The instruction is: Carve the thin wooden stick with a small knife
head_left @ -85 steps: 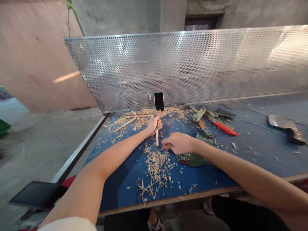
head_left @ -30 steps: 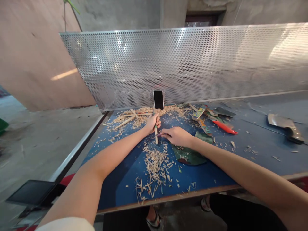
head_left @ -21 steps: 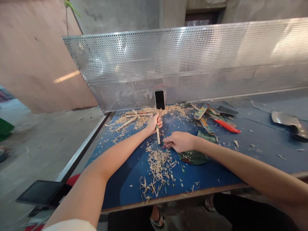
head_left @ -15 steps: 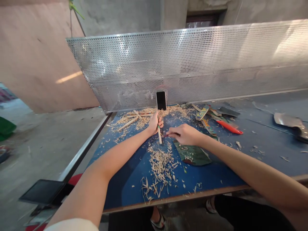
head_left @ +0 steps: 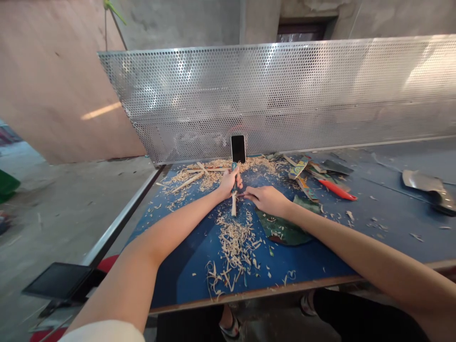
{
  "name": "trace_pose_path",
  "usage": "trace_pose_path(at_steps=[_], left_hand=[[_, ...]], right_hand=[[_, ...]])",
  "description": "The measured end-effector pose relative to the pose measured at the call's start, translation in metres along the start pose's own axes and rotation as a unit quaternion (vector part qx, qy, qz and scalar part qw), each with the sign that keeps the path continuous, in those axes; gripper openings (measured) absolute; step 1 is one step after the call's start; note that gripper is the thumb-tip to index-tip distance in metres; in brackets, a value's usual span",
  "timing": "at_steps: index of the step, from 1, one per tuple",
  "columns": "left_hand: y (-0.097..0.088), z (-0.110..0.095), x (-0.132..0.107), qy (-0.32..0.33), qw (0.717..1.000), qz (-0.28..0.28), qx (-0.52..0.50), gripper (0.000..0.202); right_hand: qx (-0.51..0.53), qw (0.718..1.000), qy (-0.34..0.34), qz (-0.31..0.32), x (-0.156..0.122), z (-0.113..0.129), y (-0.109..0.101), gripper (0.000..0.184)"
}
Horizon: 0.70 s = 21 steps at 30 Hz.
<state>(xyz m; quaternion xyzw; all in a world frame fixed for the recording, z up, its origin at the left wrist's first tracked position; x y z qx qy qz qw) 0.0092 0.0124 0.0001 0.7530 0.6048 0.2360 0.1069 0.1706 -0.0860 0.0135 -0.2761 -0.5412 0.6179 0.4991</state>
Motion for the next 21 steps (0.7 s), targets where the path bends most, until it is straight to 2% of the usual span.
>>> trace_pose_path(at_steps=[4, 8, 10, 12, 15, 17, 21], left_hand=[[0.000, 0.000, 0.000, 0.009, 1.000, 0.003, 0.002, 0.046], [-0.001, 0.000, 0.000, -0.014, 1.000, -0.003, -0.009, 0.054], [0.000, -0.001, 0.000, -0.017, 1.000, 0.001, -0.020, 0.055], [0.000, -0.002, 0.000, -0.011, 1.000, 0.001, -0.029, 0.053], [0.002, -0.004, -0.001, -0.001, 0.999, -0.003, -0.039, 0.049], [0.002, -0.005, -0.001, 0.000, 0.999, -0.001, -0.045, 0.046], [0.000, -0.005, -0.001, -0.023, 0.999, -0.009, -0.042, 0.037]], right_hand=[[0.003, 1.000, 0.013, -0.016, 0.004, 0.002, 0.005, 0.032], [0.057, 0.998, 0.033, -0.010, 0.005, 0.008, 0.006, 0.032], [0.111, 0.993, 0.045, 0.019, 0.003, 0.012, 0.004, 0.031], [0.157, 0.984, 0.047, 0.076, -0.001, 0.018, 0.000, 0.029], [0.144, 0.979, 0.017, 0.141, -0.008, 0.024, -0.008, 0.025], [0.123, 0.984, -0.002, 0.125, -0.010, 0.023, -0.014, 0.022], [0.094, 0.995, 0.013, 0.023, -0.006, 0.013, -0.015, 0.028]])
Point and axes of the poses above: each hand's wrist, its own x-axis towards the middle knuckle, its own y-axis out of the palm, z = x × y, the point moved 2 cm from there along x, towards the middle knuckle, and after that the axes turned 14 degrees about y, right-handed, at the moved point
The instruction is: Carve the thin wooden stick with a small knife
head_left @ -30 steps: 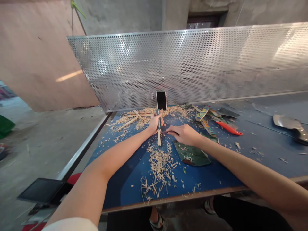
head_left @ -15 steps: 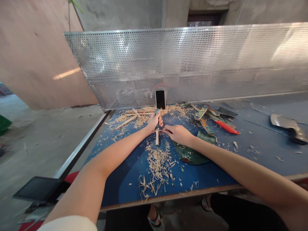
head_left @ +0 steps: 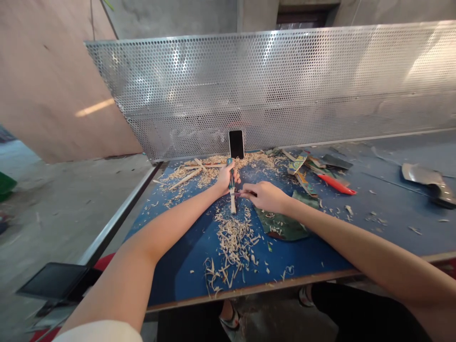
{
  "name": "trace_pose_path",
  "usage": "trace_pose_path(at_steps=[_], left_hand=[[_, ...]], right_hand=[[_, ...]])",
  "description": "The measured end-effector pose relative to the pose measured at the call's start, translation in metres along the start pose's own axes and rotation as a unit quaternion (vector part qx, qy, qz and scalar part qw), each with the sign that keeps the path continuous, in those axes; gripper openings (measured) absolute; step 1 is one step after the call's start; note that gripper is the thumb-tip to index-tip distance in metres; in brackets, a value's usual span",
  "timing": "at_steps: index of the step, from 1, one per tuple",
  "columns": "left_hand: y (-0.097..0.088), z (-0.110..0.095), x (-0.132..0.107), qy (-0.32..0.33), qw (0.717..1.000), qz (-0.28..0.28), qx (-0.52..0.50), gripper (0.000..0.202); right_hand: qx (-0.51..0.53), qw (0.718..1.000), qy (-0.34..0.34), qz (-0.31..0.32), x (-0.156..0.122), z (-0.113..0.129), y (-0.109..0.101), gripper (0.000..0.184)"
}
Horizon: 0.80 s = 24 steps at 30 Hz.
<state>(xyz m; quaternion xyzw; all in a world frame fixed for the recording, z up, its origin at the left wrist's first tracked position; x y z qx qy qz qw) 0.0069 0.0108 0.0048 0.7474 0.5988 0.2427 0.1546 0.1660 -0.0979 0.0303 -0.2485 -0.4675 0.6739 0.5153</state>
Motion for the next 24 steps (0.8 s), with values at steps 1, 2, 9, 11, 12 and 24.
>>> trace_pose_path(at_steps=[1, 2, 9, 11, 12, 24], left_hand=[[-0.001, 0.000, 0.001, -0.008, 1.000, -0.004, 0.005, 0.036], [-0.002, 0.001, 0.001, -0.015, 1.000, -0.008, 0.010, 0.036], [-0.004, 0.006, 0.004, -0.060, 0.998, -0.007, -0.001, 0.045], [-0.003, 0.006, 0.004, -0.075, 0.997, -0.014, -0.007, 0.048], [-0.003, 0.006, 0.004, -0.083, 0.996, -0.018, -0.008, 0.048], [0.002, 0.000, -0.001, -0.075, 0.995, -0.048, -0.035, 0.039]], right_hand=[[-0.013, 1.000, 0.007, -0.016, 0.002, -0.003, 0.001, 0.029], [-0.026, 0.999, 0.014, -0.025, 0.004, -0.006, 0.003, 0.030], [-0.053, 0.998, 0.007, -0.027, 0.012, -0.015, 0.013, 0.030], [-0.012, 1.000, 0.011, -0.010, 0.013, -0.014, 0.013, 0.028], [0.017, 1.000, 0.018, 0.001, 0.013, -0.013, 0.013, 0.027], [0.024, 0.994, -0.024, 0.107, 0.007, 0.003, -0.005, 0.025]])
Point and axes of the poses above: each hand's wrist, its own x-axis towards the middle knuckle, its own y-axis out of the palm, z = x × y, the point moved 2 cm from there along x, towards the middle knuckle, and after that the axes turned 14 degrees about y, right-handed, at the moved point
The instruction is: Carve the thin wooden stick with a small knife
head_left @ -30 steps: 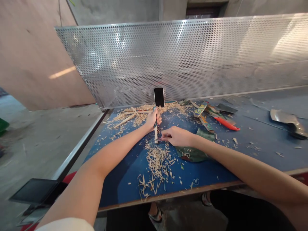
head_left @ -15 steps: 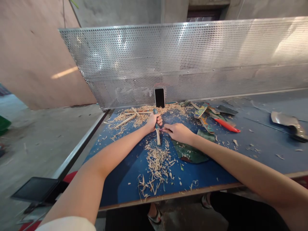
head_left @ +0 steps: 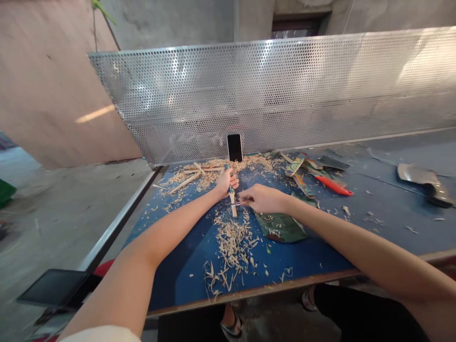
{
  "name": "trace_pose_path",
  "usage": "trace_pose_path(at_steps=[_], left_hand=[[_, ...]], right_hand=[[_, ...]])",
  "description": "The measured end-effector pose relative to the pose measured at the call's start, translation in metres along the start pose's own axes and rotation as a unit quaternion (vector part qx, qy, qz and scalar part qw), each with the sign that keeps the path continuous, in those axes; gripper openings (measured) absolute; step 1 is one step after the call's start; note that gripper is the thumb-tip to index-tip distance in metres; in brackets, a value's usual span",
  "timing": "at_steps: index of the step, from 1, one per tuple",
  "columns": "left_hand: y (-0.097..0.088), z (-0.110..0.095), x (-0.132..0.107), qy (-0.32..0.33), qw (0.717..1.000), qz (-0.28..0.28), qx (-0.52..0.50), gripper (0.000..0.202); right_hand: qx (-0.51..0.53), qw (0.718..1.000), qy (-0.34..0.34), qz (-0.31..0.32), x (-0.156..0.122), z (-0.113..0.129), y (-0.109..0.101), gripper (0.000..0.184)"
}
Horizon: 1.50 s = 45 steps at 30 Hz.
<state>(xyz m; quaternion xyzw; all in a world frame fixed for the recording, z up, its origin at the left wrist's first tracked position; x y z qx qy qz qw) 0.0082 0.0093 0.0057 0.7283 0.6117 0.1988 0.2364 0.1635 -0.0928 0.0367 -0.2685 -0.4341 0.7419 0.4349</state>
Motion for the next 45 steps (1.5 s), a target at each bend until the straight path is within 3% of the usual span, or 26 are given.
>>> trace_pose_path(at_steps=[9, 16, 20, 22, 27, 31, 37, 45], left_hand=[[0.000, -0.002, 0.001, 0.029, 0.999, 0.016, -0.021, 0.013], [-0.001, 0.001, 0.002, 0.056, 0.998, -0.001, 0.012, 0.032], [-0.004, 0.003, 0.005, 0.062, 0.997, 0.011, 0.036, 0.045], [-0.006, 0.002, 0.007, 0.059, 0.997, 0.012, 0.039, 0.044], [-0.006, -0.002, 0.007, 0.053, 0.998, 0.009, 0.019, 0.035], [-0.002, -0.003, 0.003, 0.067, 0.997, 0.030, 0.006, 0.027], [0.002, 0.002, 0.002, 0.067, 0.997, 0.014, 0.038, 0.033], [0.001, 0.002, 0.000, 0.086, 0.995, 0.016, 0.042, 0.054]], right_hand=[[-0.012, 0.999, 0.034, -0.033, -0.004, 0.002, 0.004, 0.022], [-0.004, 0.998, 0.036, -0.042, -0.007, 0.007, 0.013, 0.022], [-0.006, 0.998, 0.048, 0.032, -0.015, 0.012, 0.013, 0.021], [-0.040, 0.997, 0.023, 0.054, -0.020, 0.014, 0.010, 0.017], [-0.032, 0.998, 0.006, -0.050, -0.022, 0.009, -0.004, 0.021], [-0.067, 0.992, 0.020, -0.106, -0.014, -0.003, 0.001, 0.026], [-0.071, 0.990, 0.028, -0.120, -0.002, -0.015, 0.014, 0.027], [0.048, 0.996, 0.042, -0.059, -0.002, -0.006, 0.013, 0.023]])
Point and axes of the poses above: each hand's wrist, its own x-axis towards the middle knuckle, its own y-axis out of the palm, z = x × y, the point moved 2 cm from there along x, towards the middle knuckle, and after that the axes turned 14 degrees about y, right-handed, at the moved point
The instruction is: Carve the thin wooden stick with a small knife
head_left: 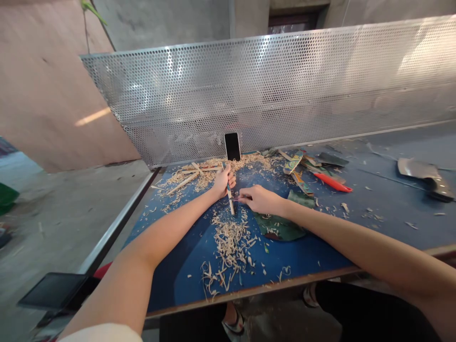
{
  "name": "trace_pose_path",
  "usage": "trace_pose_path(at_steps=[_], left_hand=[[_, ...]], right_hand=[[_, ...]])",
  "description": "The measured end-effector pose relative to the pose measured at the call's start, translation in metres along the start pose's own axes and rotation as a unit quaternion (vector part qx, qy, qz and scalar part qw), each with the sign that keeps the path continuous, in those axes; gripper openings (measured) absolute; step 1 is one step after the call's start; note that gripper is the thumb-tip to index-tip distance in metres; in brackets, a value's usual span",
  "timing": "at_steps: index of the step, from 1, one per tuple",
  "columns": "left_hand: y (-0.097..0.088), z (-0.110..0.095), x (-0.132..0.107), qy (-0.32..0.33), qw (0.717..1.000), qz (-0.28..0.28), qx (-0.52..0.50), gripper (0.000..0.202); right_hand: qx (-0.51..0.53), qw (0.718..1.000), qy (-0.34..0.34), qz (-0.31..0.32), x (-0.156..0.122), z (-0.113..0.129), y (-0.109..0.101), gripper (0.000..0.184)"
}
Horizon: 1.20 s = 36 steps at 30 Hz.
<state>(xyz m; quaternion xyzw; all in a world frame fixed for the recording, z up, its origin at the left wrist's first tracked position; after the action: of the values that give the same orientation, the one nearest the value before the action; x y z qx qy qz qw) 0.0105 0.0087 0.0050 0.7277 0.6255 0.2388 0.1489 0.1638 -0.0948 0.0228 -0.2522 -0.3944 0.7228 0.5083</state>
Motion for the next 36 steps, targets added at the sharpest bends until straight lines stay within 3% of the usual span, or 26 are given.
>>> trace_pose_path(at_steps=[12, 18, 21, 29, 33, 36], left_hand=[[-0.002, -0.002, -0.001, 0.008, 1.000, 0.015, 0.002, 0.049], [0.001, -0.001, -0.004, -0.004, 1.000, 0.012, 0.013, 0.051], [0.002, -0.003, -0.005, -0.002, 1.000, 0.013, 0.013, 0.049], [0.001, -0.001, -0.003, 0.000, 1.000, -0.003, 0.005, 0.047], [0.000, 0.002, 0.000, 0.005, 1.000, -0.016, 0.020, 0.050], [0.000, 0.002, -0.001, 0.014, 0.999, -0.011, 0.037, 0.047]], right_hand=[[-0.070, 0.992, -0.058, 0.083, -0.004, 0.008, -0.016, 0.020], [-0.054, 0.991, -0.036, 0.114, -0.003, 0.008, -0.021, 0.018], [-0.046, 0.993, -0.032, 0.106, -0.004, 0.008, -0.021, 0.018], [-0.030, 0.999, -0.020, 0.000, -0.004, 0.003, -0.009, 0.021], [-0.039, 0.999, -0.026, 0.007, -0.004, 0.002, -0.002, 0.019], [-0.021, 0.999, -0.004, 0.049, -0.007, 0.006, -0.003, 0.021]])
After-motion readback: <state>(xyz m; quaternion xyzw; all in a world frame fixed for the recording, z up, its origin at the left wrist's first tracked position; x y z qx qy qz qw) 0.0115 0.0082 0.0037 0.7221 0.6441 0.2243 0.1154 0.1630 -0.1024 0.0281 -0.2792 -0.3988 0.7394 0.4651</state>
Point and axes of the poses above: each hand's wrist, its own x-axis towards the middle knuckle, its own y-axis out of the palm, z = x × y, the point moved 2 cm from there along x, towards the middle knuckle, and after that the axes turned 14 degrees about y, right-handed, at the moved point
